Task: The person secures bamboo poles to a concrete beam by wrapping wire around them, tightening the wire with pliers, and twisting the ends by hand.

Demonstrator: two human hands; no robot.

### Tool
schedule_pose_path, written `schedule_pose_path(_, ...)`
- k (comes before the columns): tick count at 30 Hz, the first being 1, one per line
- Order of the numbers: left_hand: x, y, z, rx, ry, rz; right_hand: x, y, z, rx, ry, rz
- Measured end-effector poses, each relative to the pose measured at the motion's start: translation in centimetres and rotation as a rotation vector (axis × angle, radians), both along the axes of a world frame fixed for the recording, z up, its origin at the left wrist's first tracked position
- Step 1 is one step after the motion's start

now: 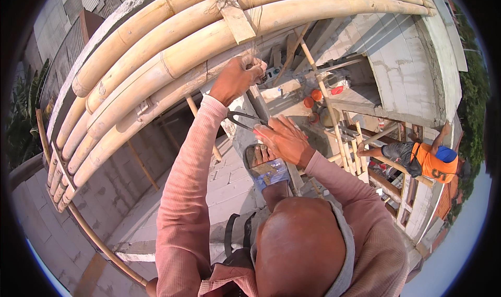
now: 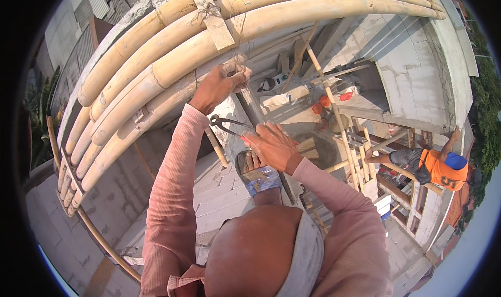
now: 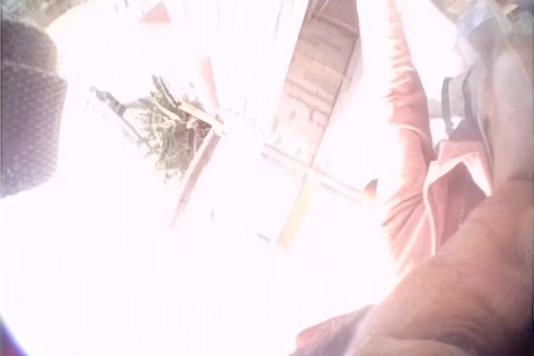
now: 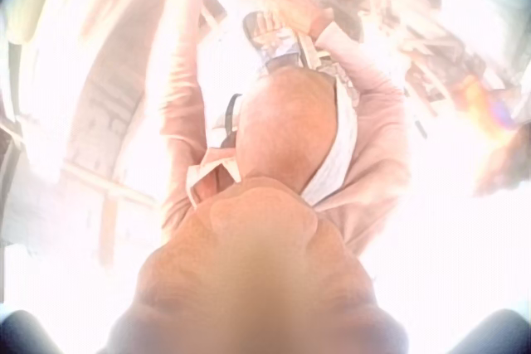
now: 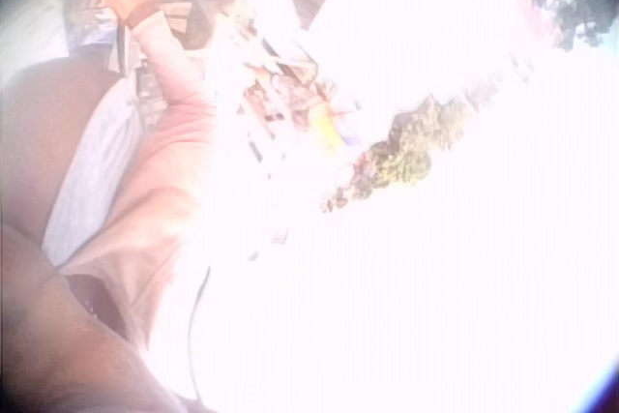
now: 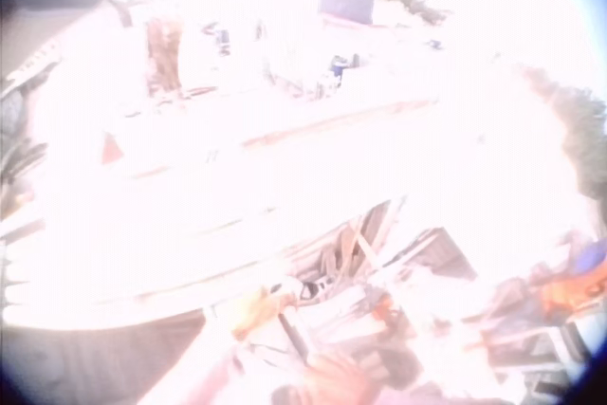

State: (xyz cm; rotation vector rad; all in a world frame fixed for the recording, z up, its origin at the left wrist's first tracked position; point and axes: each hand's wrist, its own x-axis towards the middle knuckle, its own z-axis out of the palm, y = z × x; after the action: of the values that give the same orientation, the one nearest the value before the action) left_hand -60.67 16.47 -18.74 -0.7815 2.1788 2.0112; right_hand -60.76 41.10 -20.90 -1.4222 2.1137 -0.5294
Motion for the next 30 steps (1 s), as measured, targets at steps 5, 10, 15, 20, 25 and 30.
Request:
schedule_pose_path(5, 1.5, -1.0, 1.1, 0.179, -0.021, 0.14, 0.8, -5.9, -3.4, -0.032, 0.257, 0.09)
schedule_pose_path(10, 2.9, -0.9, 0.4, 0.377, 0.01, 0.329, 2.1, -7.1, -3.4, -0.196, 0.254, 0.005)
schedule_pose_path(15, 0.4, 0.4, 0.7, 0.351, 0.007, 0.235, -0.6, -4.8, -3.0, -0.172, 0.06, -0.107)
schedule_pose_path(20, 1.1, -0.3, -1.3, 0.162, -0.071, 0.219, -1.8, -5.9, -2.5, -0.484, -0.456, -0.822)
schedule_pose_path(25, 0.9, -1.0, 1.1, 0.047, -0.131, 0.213, -4.1, -10.2, -1.0, -0.762, -1.449, -0.821)
schedule_pose_path(30, 0.8, -0.6, 1.4, -0.116, -0.139, 0.133, -4.5, -10.2, -2.2, -0.729, -1.578, -0.936)
